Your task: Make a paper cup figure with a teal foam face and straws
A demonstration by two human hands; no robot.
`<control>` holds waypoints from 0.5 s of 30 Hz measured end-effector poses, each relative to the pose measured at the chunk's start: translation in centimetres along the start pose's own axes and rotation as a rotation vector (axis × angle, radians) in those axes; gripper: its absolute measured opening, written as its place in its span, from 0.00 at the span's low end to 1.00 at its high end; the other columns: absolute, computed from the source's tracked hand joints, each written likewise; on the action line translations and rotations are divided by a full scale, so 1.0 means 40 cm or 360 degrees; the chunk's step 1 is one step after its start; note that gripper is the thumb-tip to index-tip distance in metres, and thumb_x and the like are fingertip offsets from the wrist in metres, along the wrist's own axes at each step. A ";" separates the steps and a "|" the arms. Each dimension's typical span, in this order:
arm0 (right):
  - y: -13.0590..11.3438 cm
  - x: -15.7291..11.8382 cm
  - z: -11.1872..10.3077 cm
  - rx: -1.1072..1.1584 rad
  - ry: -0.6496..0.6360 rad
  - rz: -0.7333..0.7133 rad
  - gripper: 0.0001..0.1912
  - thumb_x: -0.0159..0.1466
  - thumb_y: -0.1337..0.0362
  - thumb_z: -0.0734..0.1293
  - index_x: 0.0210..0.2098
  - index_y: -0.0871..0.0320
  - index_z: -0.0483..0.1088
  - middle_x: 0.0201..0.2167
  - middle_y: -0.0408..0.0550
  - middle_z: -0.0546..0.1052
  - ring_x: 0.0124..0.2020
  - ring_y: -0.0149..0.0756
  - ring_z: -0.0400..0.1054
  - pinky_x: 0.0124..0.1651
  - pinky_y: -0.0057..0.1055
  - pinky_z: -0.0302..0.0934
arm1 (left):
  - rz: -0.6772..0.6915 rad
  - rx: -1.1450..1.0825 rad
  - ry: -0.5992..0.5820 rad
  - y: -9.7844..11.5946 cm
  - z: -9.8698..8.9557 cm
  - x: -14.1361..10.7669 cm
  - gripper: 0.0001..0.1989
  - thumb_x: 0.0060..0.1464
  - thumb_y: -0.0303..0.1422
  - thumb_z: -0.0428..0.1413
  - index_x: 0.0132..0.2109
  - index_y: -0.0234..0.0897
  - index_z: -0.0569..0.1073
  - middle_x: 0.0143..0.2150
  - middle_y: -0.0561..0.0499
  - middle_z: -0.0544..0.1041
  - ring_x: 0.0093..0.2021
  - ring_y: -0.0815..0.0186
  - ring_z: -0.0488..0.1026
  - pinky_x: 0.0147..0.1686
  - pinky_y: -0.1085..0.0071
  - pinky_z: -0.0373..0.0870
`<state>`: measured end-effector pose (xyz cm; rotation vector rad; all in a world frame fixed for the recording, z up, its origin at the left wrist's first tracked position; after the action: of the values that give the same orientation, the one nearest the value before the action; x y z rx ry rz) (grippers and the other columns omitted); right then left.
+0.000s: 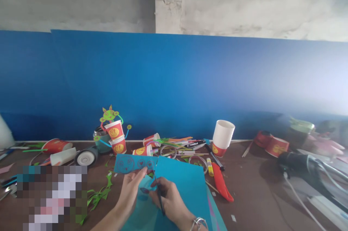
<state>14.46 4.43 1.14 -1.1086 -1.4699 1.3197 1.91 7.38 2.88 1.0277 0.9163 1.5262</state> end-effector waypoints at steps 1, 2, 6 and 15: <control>0.003 0.000 -0.001 -0.0004 0.0011 0.0018 0.21 0.51 0.49 0.70 0.32 0.60 0.67 0.15 0.37 0.68 0.17 0.26 0.60 0.21 0.22 0.54 | -0.0004 -0.0018 -0.0009 0.001 0.003 -0.003 0.13 0.44 0.40 0.64 0.30 0.34 0.76 0.29 0.49 0.79 0.33 0.60 0.75 0.35 0.70 0.69; 0.005 0.000 -0.003 -0.0002 0.0027 0.0034 0.21 0.50 0.49 0.71 0.32 0.60 0.67 0.15 0.38 0.68 0.16 0.26 0.60 0.20 0.22 0.53 | -0.0020 -0.0027 -0.0008 -0.001 0.004 -0.006 0.13 0.43 0.41 0.64 0.30 0.34 0.76 0.29 0.48 0.79 0.32 0.60 0.75 0.35 0.70 0.69; 0.008 0.004 -0.011 0.0063 0.0090 0.0067 0.23 0.49 0.46 0.70 0.31 0.60 0.67 0.13 0.37 0.68 0.14 0.26 0.59 0.17 0.22 0.55 | -0.0175 -0.0045 0.0074 -0.031 -0.012 -0.013 0.17 0.39 0.42 0.66 0.32 0.33 0.76 0.30 0.46 0.80 0.35 0.57 0.76 0.36 0.67 0.71; -0.005 0.003 -0.017 0.0191 0.0098 0.0092 0.22 0.51 0.46 0.69 0.31 0.59 0.67 0.14 0.38 0.69 0.13 0.26 0.60 0.17 0.21 0.53 | -0.0234 -0.0154 0.0405 -0.054 -0.061 -0.006 0.18 0.40 0.46 0.64 0.30 0.35 0.74 0.26 0.51 0.77 0.32 0.59 0.76 0.31 0.69 0.71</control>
<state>15.08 4.70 1.41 -1.1107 -1.3051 1.3831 0.37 7.40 -0.01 0.6912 1.0587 1.5829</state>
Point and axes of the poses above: each hand's wrist, its own x-axis towards the middle knuckle, its own z-axis out of the palm, y = z × x, the point moved 8 cm from there along x, towards the middle knuckle
